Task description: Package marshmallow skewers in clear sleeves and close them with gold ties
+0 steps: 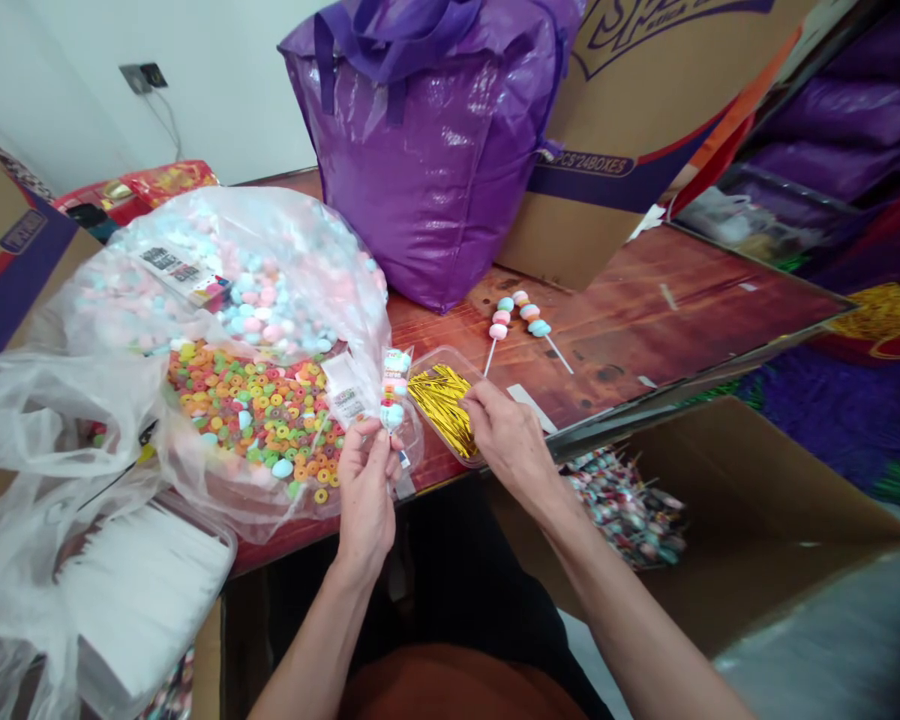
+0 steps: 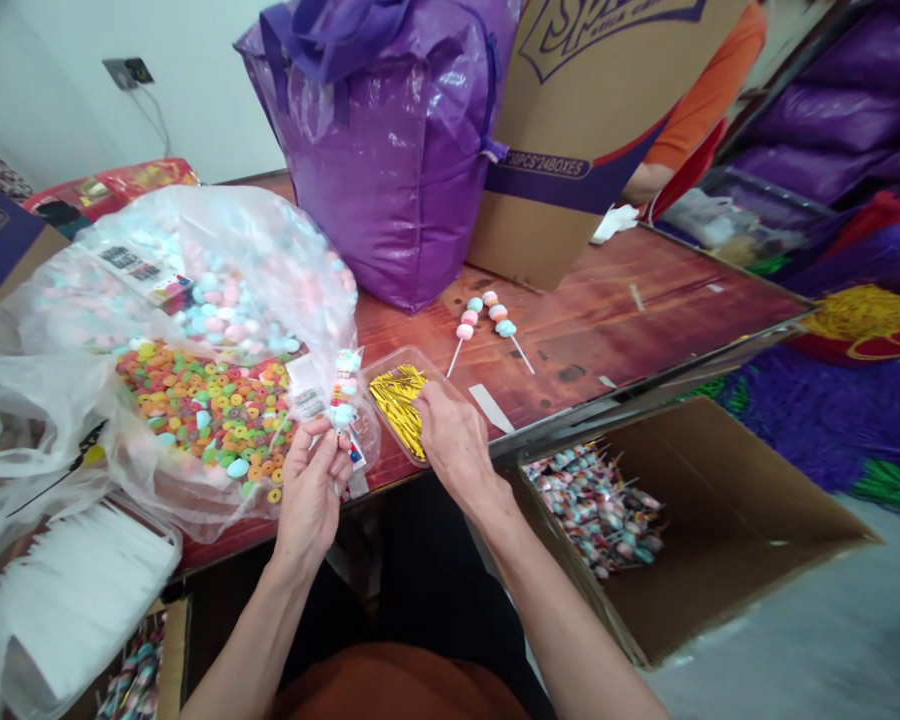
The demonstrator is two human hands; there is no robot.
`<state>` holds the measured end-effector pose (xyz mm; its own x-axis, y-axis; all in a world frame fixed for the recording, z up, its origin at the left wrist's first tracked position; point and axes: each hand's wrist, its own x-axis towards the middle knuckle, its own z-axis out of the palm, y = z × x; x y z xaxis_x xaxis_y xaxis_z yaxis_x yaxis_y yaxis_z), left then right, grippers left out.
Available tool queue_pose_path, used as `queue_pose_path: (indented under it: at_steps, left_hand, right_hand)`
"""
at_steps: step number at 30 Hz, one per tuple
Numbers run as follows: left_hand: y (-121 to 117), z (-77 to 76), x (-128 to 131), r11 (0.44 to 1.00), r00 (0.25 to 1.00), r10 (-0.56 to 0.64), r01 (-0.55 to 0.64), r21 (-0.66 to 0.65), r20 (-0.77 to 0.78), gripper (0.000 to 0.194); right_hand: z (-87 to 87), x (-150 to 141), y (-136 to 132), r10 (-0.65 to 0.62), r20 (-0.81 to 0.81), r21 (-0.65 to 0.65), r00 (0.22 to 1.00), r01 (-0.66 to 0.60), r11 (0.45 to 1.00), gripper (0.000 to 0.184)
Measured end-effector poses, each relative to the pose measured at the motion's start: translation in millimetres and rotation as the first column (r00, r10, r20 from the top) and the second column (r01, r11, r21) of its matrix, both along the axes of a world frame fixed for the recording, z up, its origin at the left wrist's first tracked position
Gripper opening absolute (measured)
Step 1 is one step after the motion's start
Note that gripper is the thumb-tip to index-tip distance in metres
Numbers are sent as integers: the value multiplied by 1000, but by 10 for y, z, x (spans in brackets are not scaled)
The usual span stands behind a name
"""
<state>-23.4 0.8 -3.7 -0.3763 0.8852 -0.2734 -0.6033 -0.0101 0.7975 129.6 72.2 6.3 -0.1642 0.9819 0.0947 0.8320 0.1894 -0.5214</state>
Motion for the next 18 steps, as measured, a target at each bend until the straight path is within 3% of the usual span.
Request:
queue_pose_path:
  at_steps: [5,8,10,12,14,16,18]
  left_hand:
    - [14,1,10,1000,1000,-3,2,-8,-30,37]
    - [26,-9,10,1000,999,1,-2,-14,-44,38]
    - [31,-23,15,1000,999,-4,3,-12,-54,36]
    - [27,-37,29,1000,997,-23,23,-1,-68,31]
    - [11,-44,54,998,995,-58,60,28,-82,26]
    - [-16,-43,85,991,990,-111,117,61,-92,22]
    - [-44,-39,114,981,981,-168,177,80,-101,21]
  right_hand:
    - [-27,36,1,29,-28,13,999,-29,999,32]
    - [-9,65,-32,-46,-34,93,998,49,995,38]
    - [21,72,-93,-90,-154,149,984,113,982,32]
    - [50,48,-186,-54,-377,112,925,103,988,23]
    - [58,-13,-296,2,-595,3,804,-1,1000,18]
    - [37,-97,-395,19,-718,-84,695,-114,990,15]
    - [-4,-178,-464,15,-765,-114,644,-158,981,16]
